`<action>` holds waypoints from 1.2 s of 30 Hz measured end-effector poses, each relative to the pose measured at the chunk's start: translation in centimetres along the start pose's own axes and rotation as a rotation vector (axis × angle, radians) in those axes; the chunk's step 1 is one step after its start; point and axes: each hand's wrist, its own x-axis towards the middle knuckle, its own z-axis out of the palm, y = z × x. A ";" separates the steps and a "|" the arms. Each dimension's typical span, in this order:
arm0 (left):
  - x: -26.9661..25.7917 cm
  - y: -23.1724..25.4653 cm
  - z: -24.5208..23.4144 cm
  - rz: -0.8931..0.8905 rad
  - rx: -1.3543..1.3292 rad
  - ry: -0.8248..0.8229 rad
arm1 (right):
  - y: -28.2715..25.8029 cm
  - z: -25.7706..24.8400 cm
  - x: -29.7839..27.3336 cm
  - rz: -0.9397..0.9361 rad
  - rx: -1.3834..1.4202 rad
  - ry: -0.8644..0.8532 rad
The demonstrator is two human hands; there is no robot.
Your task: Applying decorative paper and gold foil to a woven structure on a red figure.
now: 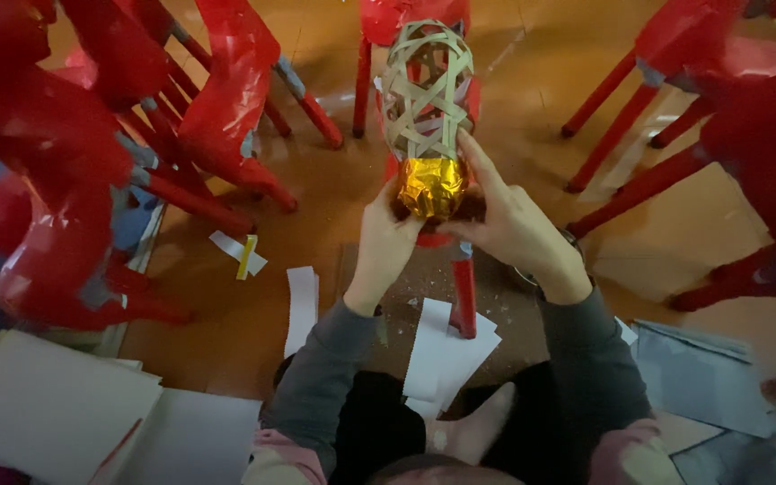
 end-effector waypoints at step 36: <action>0.8 -0.8 -3.0 0.196 0.276 -0.276 | 3.4 5.1 -0.5 -0.201 -0.549 0.532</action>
